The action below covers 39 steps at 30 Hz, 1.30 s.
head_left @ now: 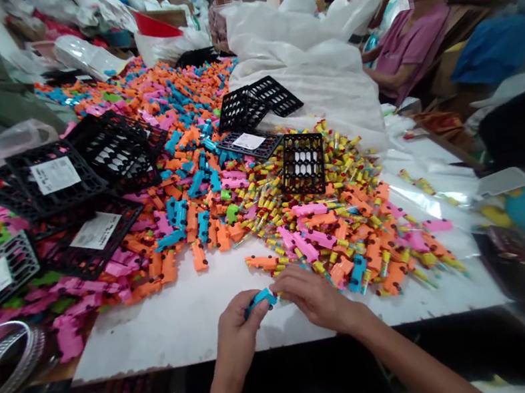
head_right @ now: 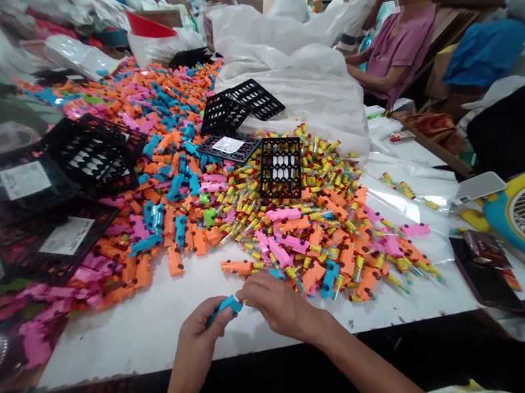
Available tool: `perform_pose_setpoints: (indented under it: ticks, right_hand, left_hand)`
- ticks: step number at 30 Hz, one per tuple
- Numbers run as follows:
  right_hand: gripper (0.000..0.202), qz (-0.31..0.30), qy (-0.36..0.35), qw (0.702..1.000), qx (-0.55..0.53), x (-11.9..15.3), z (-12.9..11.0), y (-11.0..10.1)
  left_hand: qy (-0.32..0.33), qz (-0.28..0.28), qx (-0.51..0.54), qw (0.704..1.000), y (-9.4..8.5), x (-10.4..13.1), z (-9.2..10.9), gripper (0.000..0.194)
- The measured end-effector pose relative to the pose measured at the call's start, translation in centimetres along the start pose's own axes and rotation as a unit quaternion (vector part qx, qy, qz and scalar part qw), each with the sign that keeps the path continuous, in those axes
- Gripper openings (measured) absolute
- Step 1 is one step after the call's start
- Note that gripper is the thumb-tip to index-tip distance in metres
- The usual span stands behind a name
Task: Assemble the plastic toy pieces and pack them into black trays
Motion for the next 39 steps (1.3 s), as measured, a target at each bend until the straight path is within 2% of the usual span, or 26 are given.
perform_pose_setpoints:
  ticks: [2,4,7,10,13,15,17,19,20,22,23,24,25,26,28,30,32,35,39]
  right_hand:
    - [0.021,-0.043,-0.003,0.999,0.016,0.3,-0.5,0.6]
    - [0.017,-0.058,-0.012,0.996,0.064,0.7,-1.0,1.3]
    - [0.017,-0.012,-0.037,0.987,0.156,1.6,-1.4,2.1]
    - [0.020,0.040,-0.044,0.981,0.184,2.6,-1.3,3.2]
    - [0.025,0.052,-0.061,0.980,0.184,3.0,-0.9,3.9]
    - [0.027,0.038,-0.072,0.978,0.193,2.9,-0.2,3.2]
    - [0.025,0.038,-0.071,0.973,0.217,2.5,0.9,0.8]
    - [0.020,0.086,-0.043,0.960,0.264,1.9,2.3,-3.5]
    - [0.019,0.133,-0.014,0.945,0.300,1.6,2.9,-6.1]
    - [0.029,0.243,0.059,0.888,0.386,1.2,3.8,-10.7]
    - [0.034,0.288,0.085,0.857,0.418,1.0,3.9,-12.0]
    - [0.036,0.312,0.096,0.840,0.433,0.5,3.8,-12.4]
    - [0.032,0.308,0.089,0.845,0.429,-0.3,3.6,-11.7]
    - [0.026,0.274,0.072,0.867,0.411,-1.4,3.6,-10.2]
    - [0.022,0.133,0.042,0.920,0.365,-4.2,3.9,-5.1]
    - [0.023,-0.004,0.066,0.928,0.366,-6.4,5.1,-0.2]
    - [0.022,-0.072,0.099,0.914,0.386,-8.1,6.5,2.8]
    - [0.021,-0.089,0.106,0.912,0.387,-9.8,8.1,4.5]
    - [0.022,-0.102,0.085,0.922,0.365,-10.5,9.0,4.6]
  left_hand:
    - [-0.053,-0.007,0.039,0.998,0.2,0.4,-0.9,0.030]
    - [-0.083,-0.013,0.055,0.995,0.5,0.8,-1.6,0.030]
    - [-0.103,-0.024,0.056,0.993,0.8,1.1,-2.4,0.029]
    - [-0.126,-0.045,0.076,0.988,1.2,1.2,-3.1,0.032]
    - [-0.118,-0.073,0.033,0.990,1.5,0.8,-3.2,0.030]
    - [-0.073,-0.098,-0.032,0.992,1.7,0.0,-2.6,0.031]
    - [0.012,-0.072,-0.092,0.993,0.8,-1.4,-1.3,0.035]
    - [0.097,0.032,-0.155,0.983,-1.6,-3.3,0.1,0.039]
    - [0.123,0.101,-0.196,0.968,-3.1,-4.2,0.5,0.042]
    - [0.130,0.224,-0.289,0.922,-6.0,-5.9,0.7,0.043]
    - [0.120,0.264,-0.323,0.901,-7.0,-6.7,0.5,0.042]
    - [0.109,0.286,-0.345,0.887,-7.8,-7.4,0.3,0.042]
    - [0.098,0.294,-0.356,0.882,-8.2,-8.0,-0.1,0.042]
    - [0.091,0.293,-0.357,0.882,-8.4,-8.4,-0.4,0.042]
    - [0.087,0.278,-0.356,0.888,-8.2,-8.6,-1.0,0.040]
    - [0.084,0.262,-0.352,0.894,-7.8,-7.9,-1.6,0.038]
    - [0.079,0.248,-0.338,0.904,-7.7,-6.9,-2.2,0.039]
    - [0.062,0.235,-0.296,0.924,-8.0,-5.4,-3.1,0.042]
    - [0.042,0.214,-0.213,0.952,-8.2,-4.4,-4.0,0.047]
Point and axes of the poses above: each hand's wrist, its own x-axis away from the middle knuckle, its own y-axis out of the palm, z = x × y, the point moved 7 cm from there along -x, towards the middle knuckle, and after that the axes turned 4 degrees about z, right-handed, at the moved point
